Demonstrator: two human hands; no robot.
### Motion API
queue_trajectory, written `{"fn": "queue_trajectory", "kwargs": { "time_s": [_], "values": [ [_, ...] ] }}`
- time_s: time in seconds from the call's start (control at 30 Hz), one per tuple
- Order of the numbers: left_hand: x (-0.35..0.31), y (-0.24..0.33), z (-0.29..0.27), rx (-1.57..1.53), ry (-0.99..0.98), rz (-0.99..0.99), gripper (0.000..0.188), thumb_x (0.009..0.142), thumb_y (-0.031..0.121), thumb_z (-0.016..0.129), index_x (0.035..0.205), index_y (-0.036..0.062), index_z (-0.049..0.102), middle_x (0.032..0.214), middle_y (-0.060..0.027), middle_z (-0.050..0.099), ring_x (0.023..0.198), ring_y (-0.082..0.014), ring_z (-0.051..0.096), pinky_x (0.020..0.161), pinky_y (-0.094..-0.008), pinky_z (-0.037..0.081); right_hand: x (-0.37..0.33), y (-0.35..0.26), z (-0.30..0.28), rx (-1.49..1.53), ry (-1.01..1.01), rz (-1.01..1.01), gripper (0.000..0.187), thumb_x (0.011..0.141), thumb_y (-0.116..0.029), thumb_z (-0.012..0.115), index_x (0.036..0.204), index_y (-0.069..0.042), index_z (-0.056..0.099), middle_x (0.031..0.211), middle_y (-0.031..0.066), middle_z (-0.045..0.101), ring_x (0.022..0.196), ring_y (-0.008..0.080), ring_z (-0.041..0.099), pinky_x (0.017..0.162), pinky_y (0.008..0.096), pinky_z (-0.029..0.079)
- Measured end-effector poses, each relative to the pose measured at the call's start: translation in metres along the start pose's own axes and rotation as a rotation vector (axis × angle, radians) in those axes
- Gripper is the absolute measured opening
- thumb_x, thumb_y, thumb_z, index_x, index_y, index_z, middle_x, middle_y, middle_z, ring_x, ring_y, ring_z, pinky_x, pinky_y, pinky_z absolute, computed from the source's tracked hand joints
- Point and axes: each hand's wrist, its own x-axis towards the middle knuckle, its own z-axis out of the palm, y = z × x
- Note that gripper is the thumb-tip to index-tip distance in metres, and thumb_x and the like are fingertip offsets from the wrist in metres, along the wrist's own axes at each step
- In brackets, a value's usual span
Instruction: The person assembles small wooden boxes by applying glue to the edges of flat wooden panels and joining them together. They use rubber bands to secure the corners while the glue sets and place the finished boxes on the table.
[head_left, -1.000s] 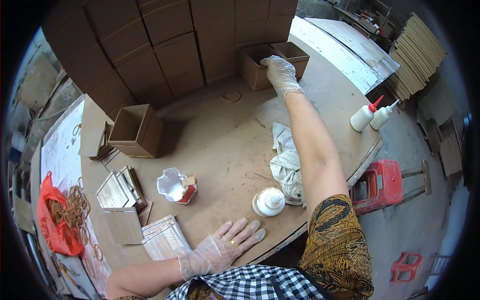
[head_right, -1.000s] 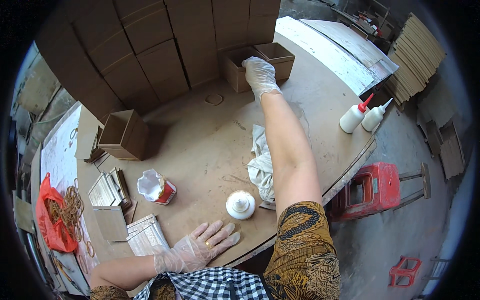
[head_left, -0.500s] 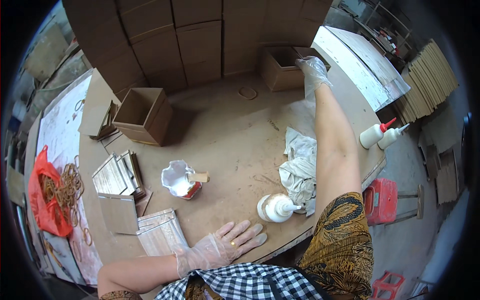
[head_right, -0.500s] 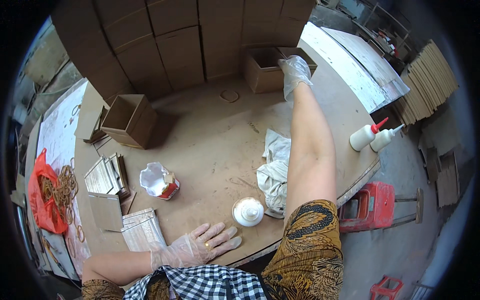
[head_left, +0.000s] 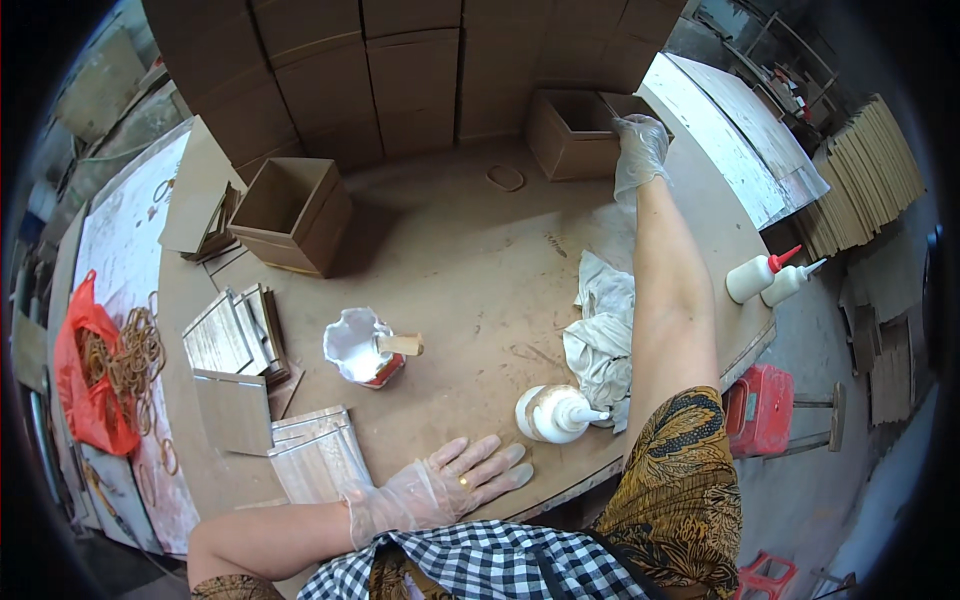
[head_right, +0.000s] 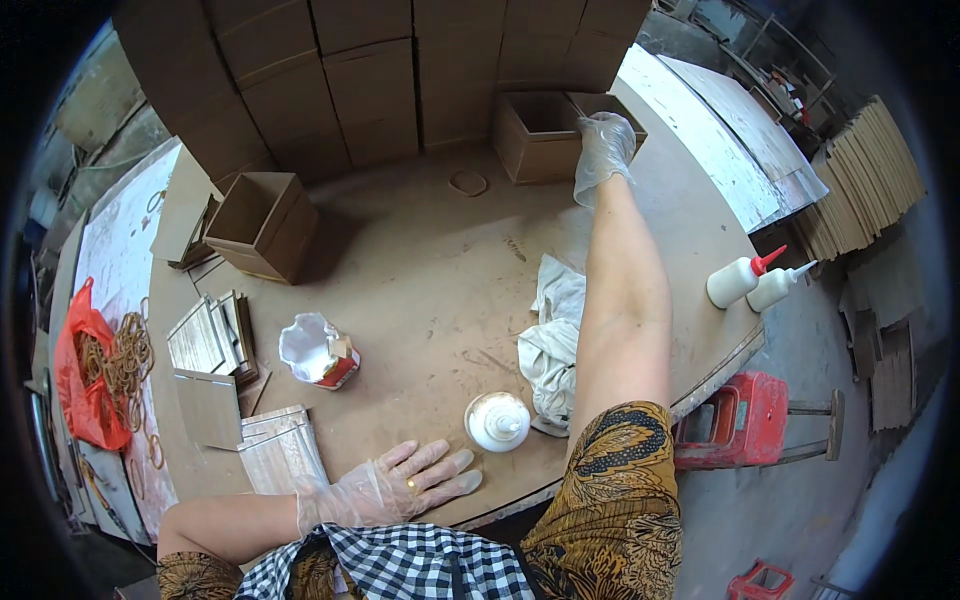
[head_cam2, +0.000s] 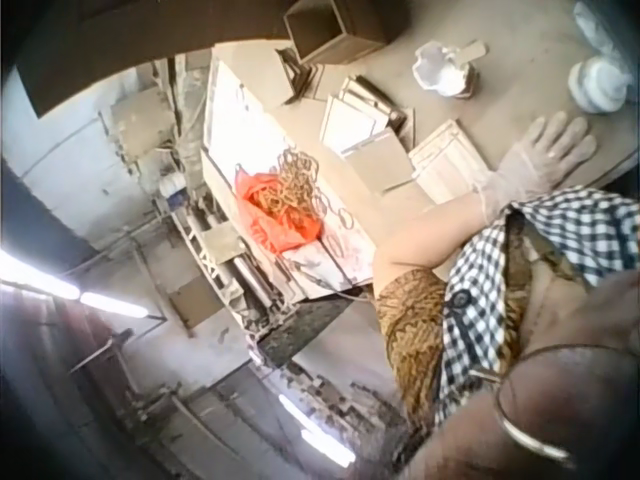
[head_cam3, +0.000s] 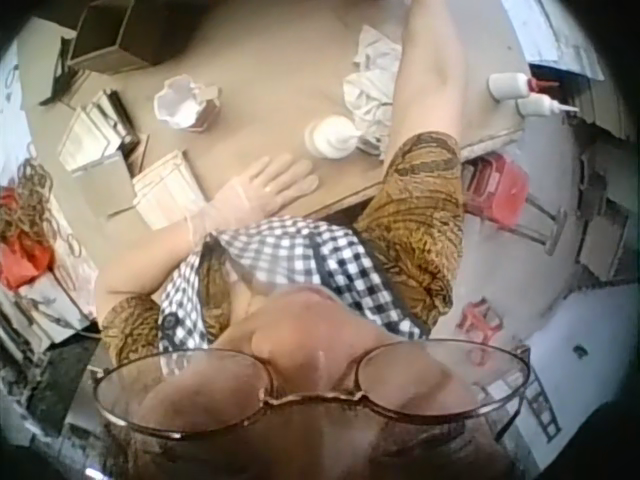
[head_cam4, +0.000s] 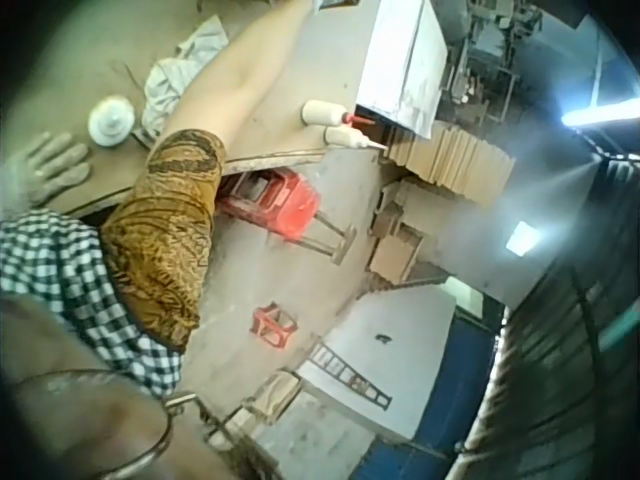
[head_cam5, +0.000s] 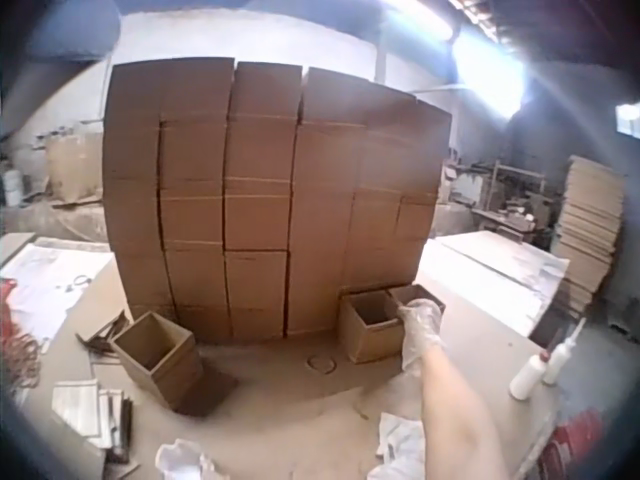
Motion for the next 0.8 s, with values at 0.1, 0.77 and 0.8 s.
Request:
{"fn": "queue_trajectory", "kwargs": {
  "time_s": [0.1, 0.77, 0.8],
  "values": [
    [0.000, -0.001, 0.002, 0.020, 0.033, 0.006, 0.059, 0.096, 0.025, 0.044, 0.153, 0.0199, 0.031, 0.155, -0.0071, 0.036, 0.139, -0.0262, 0.041, 0.109, -0.0401, 0.038, -0.004, -0.003, 0.004, 0.048, 0.040, 0.025, 0.029, 0.077, -0.033, 0.077, 0.090, -0.008, 0.077, 0.091, 0.0153, 0.073, 0.090, 0.0331, 0.070, 0.081, 0.0417, 0.052],
    [0.000, -0.001, -0.008, -0.078, -0.012, 0.041, 0.077, 0.091, 0.047, 0.052, 0.155, 0.0154, 0.026, 0.157, -0.0122, 0.032, 0.141, -0.0337, 0.037, 0.113, -0.0460, 0.030, -0.015, 0.014, 0.004, 0.567, 0.137, 0.032, 0.049, 0.089, -0.045, 0.069, 0.115, -0.003, 0.071, 0.108, 0.0119, 0.073, 0.102, 0.0250, 0.066, 0.094, 0.0368, 0.048],
    [0.000, -0.001, -0.010, -0.098, -0.017, 0.046, 0.081, 0.089, 0.050, 0.055, 0.156, 0.0146, 0.025, 0.157, -0.0130, 0.031, 0.141, -0.0348, 0.035, 0.114, -0.0463, 0.029, -0.020, 0.015, -0.002, 0.605, 0.191, 0.041, 0.049, 0.089, -0.044, 0.069, 0.116, -0.003, 0.070, 0.109, 0.0121, 0.072, 0.103, 0.0251, 0.065, 0.094, 0.0368, 0.047]
  ]
}}
